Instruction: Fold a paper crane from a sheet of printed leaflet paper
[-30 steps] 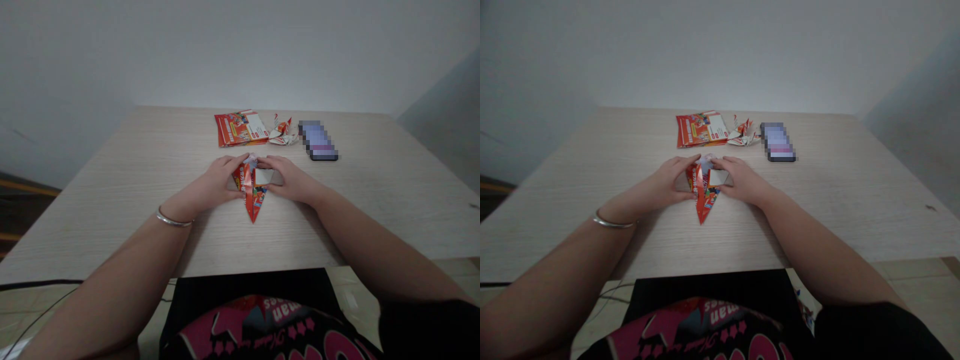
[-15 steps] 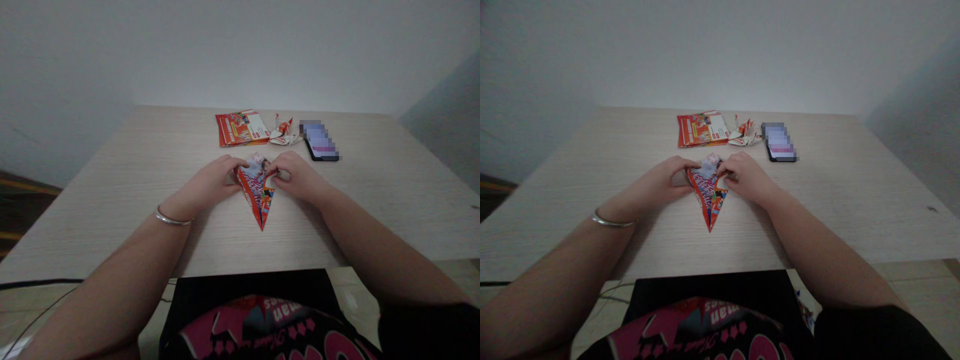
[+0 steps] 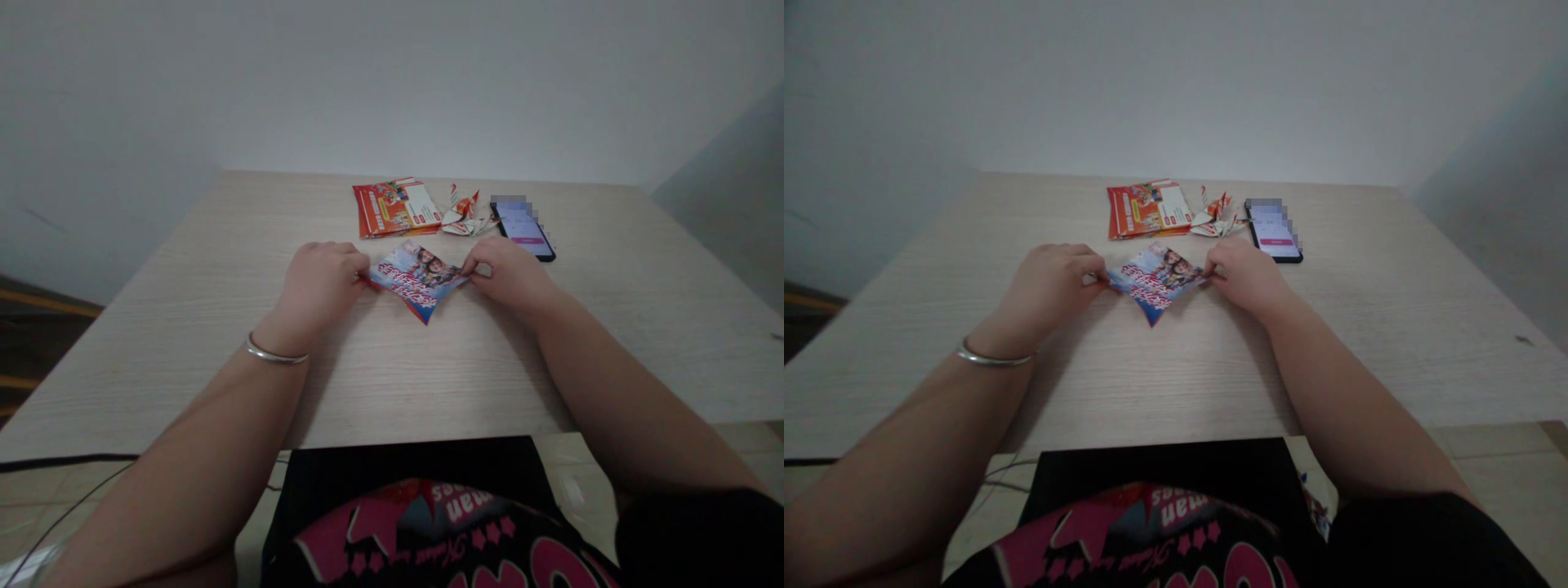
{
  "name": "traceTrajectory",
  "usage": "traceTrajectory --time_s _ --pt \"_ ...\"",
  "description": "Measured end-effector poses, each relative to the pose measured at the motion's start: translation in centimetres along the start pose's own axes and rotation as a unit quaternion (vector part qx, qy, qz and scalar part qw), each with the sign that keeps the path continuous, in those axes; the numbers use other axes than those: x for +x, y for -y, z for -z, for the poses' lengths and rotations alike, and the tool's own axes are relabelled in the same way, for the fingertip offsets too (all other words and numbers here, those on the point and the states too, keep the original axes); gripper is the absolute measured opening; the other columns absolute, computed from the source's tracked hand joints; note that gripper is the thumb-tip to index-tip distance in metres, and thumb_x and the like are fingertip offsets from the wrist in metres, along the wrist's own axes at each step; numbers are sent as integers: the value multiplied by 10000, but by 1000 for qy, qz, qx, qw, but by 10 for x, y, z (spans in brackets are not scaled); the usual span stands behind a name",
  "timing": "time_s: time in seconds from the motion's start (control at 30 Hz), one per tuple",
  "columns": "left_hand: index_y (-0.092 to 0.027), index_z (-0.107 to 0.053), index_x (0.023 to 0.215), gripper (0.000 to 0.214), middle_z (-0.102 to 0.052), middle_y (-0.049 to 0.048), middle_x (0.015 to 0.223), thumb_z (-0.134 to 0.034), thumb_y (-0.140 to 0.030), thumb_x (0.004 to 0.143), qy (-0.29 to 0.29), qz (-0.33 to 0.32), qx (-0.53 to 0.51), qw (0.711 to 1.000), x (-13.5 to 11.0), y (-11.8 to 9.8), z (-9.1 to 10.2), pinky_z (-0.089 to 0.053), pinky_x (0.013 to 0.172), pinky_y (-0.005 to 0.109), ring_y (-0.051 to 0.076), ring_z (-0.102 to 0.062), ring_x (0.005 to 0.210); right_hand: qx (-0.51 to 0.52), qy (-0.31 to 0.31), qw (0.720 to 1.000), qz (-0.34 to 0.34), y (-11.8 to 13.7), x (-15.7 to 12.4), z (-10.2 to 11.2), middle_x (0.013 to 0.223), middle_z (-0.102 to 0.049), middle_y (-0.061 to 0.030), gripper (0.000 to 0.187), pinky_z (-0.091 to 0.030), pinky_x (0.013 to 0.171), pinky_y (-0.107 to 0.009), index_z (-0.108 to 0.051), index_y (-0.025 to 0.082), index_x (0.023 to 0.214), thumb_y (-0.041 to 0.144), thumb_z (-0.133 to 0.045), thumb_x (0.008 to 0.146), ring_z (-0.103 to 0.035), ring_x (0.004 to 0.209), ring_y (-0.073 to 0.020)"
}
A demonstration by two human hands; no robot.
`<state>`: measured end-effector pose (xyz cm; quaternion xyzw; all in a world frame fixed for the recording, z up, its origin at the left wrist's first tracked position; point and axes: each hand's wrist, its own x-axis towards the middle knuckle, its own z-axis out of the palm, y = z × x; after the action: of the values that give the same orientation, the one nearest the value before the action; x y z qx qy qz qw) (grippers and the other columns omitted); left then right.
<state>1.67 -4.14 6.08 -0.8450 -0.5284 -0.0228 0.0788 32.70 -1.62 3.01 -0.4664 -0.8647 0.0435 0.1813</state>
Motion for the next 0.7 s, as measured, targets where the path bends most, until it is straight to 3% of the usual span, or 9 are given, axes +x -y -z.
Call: traceTrajectory --time_s 0.2,0.33,0.47,0.6,0.7 --pt "-174 -787 1058 269 -794 123 1101 -544 -251 973 41 35 19 998 0 -5 -1 -481 820 389 303 -740 1016 -13 43 999 -29 8 -1 0 984 -770 -84 77 -536 850 -431 -753 239 860 183 -705 885 -702 995 -296" --pt "-194 -799 1112 296 -789 117 1159 -559 -307 982 49 9 -29 998 0 1 -7 -502 890 390 304 -730 1081 40 29 999 12 10 -1 -4 1042 -791 -85 113 -539 949 -464 -809 244 975 295 -731 910 -708 1042 -292" --pt "-210 -798 1187 382 -773 134 1210 -610 -463 971 46 -1 -79 996 -1 2 -8 -502 961 429 327 -708 1139 101 23 994 35 10 1 -9 1129 -798 -78 160 -529 1000 -458 -839 261 974 353 -711 944 -711 1080 -269" --pt "-212 -820 1105 365 -777 109 1207 -606 -475 971 32 -36 -161 986 0 -1 -10 -491 1013 411 285 -701 1130 117 40 992 12 9 3 -9 1063 -792 -81 188 -518 948 -428 -844 253 914 336 -682 959 -707 1015 -253" --pt "-185 -819 984 351 -782 112 1111 -571 -433 979 14 8 -209 978 2 1 -16 -506 968 389 267 -706 1059 118 37 990 -62 10 3 -5 933 -754 -75 241 -494 820 -379 -802 225 803 356 -674 959 -671 890 -221"
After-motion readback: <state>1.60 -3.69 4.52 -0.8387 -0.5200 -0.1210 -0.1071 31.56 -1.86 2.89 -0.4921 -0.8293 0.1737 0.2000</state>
